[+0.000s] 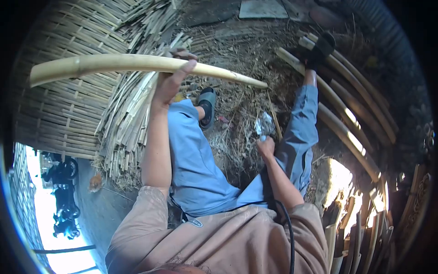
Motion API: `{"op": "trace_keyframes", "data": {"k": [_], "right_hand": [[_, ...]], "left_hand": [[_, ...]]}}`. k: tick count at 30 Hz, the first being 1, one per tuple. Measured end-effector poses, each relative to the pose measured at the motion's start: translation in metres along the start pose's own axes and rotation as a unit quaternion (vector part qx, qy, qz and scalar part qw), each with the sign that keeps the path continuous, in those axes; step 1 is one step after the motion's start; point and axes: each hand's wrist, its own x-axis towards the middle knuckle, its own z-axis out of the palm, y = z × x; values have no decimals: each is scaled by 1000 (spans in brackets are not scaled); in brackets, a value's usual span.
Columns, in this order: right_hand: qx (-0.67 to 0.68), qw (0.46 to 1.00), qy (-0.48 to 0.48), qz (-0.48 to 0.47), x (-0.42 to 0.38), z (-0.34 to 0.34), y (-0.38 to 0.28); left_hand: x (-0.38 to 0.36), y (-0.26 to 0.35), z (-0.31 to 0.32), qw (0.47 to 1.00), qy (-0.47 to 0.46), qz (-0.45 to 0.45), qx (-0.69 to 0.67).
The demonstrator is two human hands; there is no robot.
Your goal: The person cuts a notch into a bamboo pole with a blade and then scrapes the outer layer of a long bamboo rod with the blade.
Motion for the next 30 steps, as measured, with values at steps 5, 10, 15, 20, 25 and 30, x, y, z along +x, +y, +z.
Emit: {"op": "trace_keyframes", "data": {"k": [5,10,15,20,25,30], "right_hand": [[-39,996,-38,-68,-8,-2,-3],[-15,998,-31,-50,-13,-1,2],[-39,997,-4,-59,-17,-11,-6],[-31,998,-13,-48,-12,-6,-3],[-42,998,-23,-46,-17,-8,-5],[-41,998,-29,-36,-11,0,3]], "left_hand": [[8,3,6,961,-6,-226,-158],[34,2,-19,902,256,-194,-288],[56,48,-67,871,345,24,-348],[72,64,-97,951,278,134,32],[75,63,-97,910,289,268,124],[67,46,-97,765,517,288,254]]}}
